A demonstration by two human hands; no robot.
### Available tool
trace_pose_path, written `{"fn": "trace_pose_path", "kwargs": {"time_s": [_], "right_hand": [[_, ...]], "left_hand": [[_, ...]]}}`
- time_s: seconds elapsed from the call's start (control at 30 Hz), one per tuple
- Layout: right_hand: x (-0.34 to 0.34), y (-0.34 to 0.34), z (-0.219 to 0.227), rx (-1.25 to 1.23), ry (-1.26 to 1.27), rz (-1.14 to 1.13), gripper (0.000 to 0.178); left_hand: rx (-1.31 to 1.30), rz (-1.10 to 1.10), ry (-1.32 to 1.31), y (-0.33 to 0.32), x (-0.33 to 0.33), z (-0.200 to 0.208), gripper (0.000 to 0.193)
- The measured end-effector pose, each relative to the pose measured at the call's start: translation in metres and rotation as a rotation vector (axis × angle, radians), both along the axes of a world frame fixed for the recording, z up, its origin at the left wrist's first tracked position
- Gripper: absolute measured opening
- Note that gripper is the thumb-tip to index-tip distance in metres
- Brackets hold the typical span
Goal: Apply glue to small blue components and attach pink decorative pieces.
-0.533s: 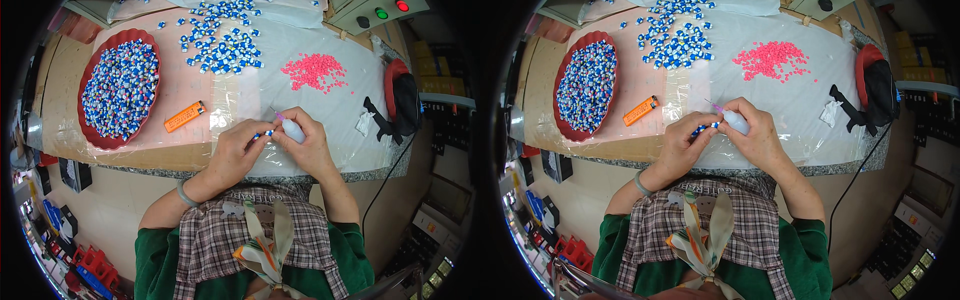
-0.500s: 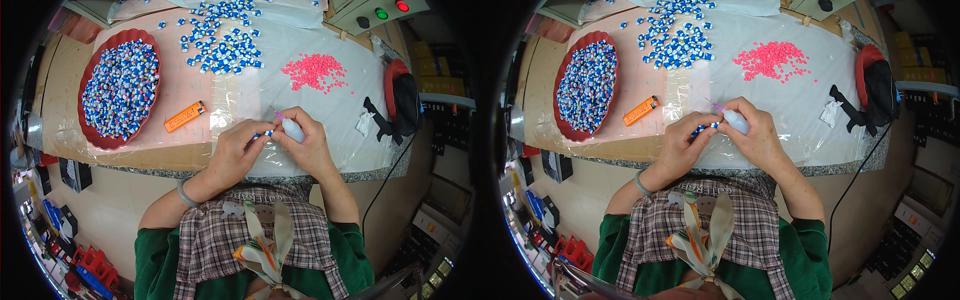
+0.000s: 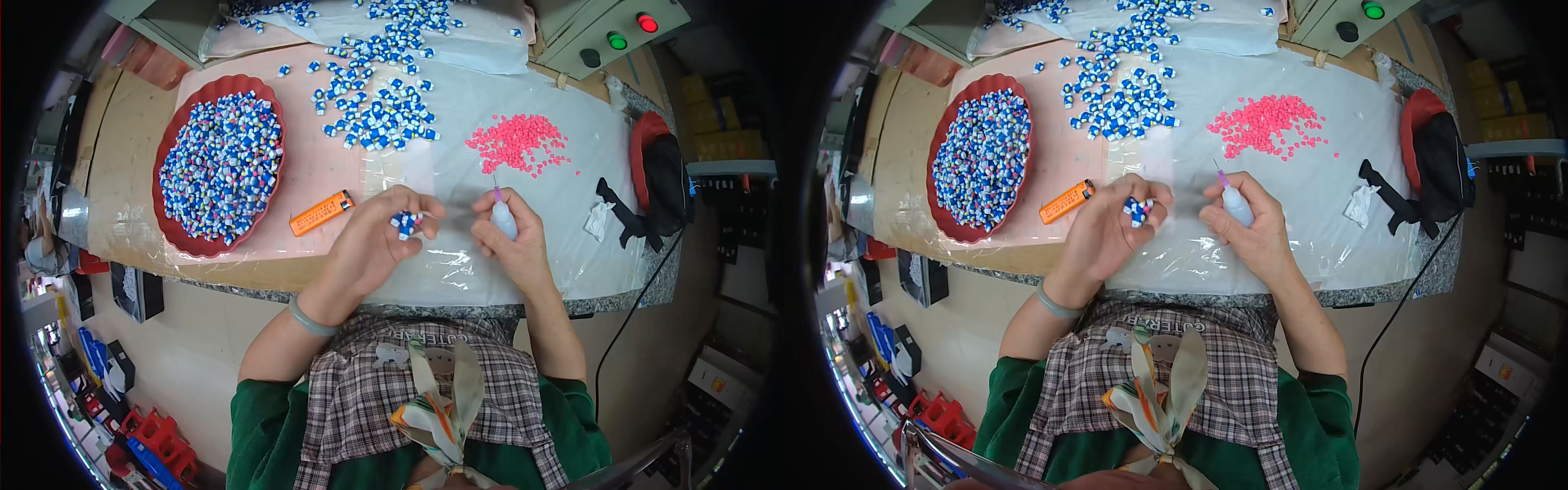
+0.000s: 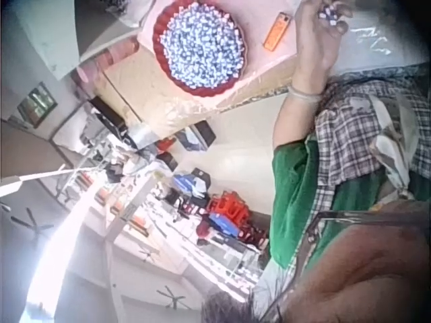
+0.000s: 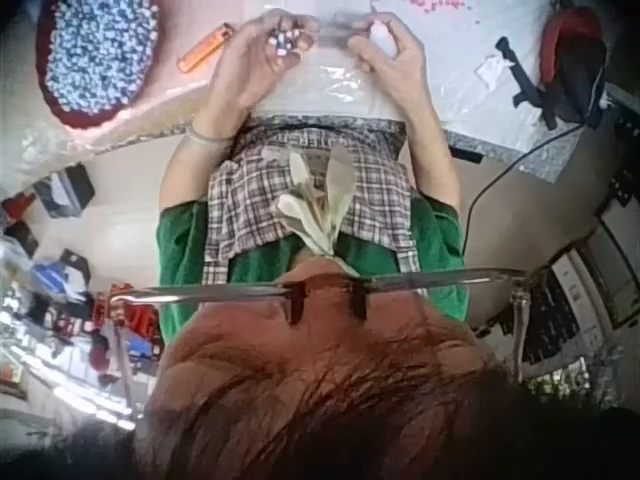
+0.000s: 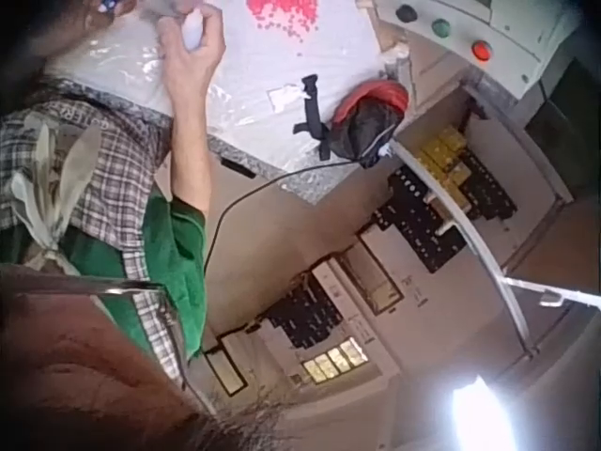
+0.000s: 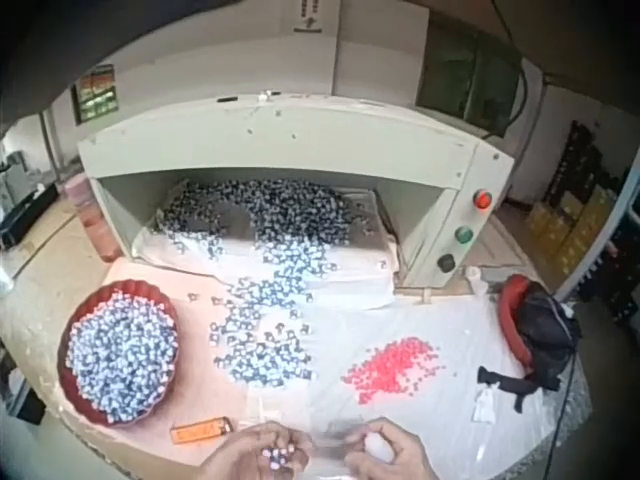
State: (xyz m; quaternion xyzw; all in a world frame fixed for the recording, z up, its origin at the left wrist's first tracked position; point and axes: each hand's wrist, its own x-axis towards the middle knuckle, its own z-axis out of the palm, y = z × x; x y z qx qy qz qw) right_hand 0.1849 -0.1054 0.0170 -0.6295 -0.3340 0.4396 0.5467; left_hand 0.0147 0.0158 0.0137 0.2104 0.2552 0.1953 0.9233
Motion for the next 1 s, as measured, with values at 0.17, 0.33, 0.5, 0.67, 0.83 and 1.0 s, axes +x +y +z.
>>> {"fn": "trace_pose_path", "kwargs": {"time_s": [0.17,0.33,0.5,0.67,0.83,1.0], "right_hand": [[0.004,-0.005,-0.006,-0.018,0.012,0.02,0.014],[0.003,-0.003,-0.007,-0.017,-0.016,0.043,0.012],[0.003,-0.004,-0.007,-0.02,-0.014,0.067,0.011],[0.005,-0.006,-0.011,-0.014,-0.003,0.036,0.013],[0.001,0.0,-0.005,0.096,-0.133,-0.001,0.017],[-0.007,0.015,-0.006,0.341,-0.393,0.068,0.021]], "left_hand": [[0.855,-0.072,0.401,0.039,0.016,0.008,0.021],[2.018,0.145,0.621,0.062,0.047,0.002,0.014],[2.3,-0.069,0.815,0.071,0.056,-0.005,0.009],[2.054,-0.004,0.695,0.06,0.044,0.009,0.015],[1.47,-0.128,0.555,0.029,0.016,0.014,0.018],[1.076,-0.288,0.378,0.009,0.002,0.005,0.018]]}}
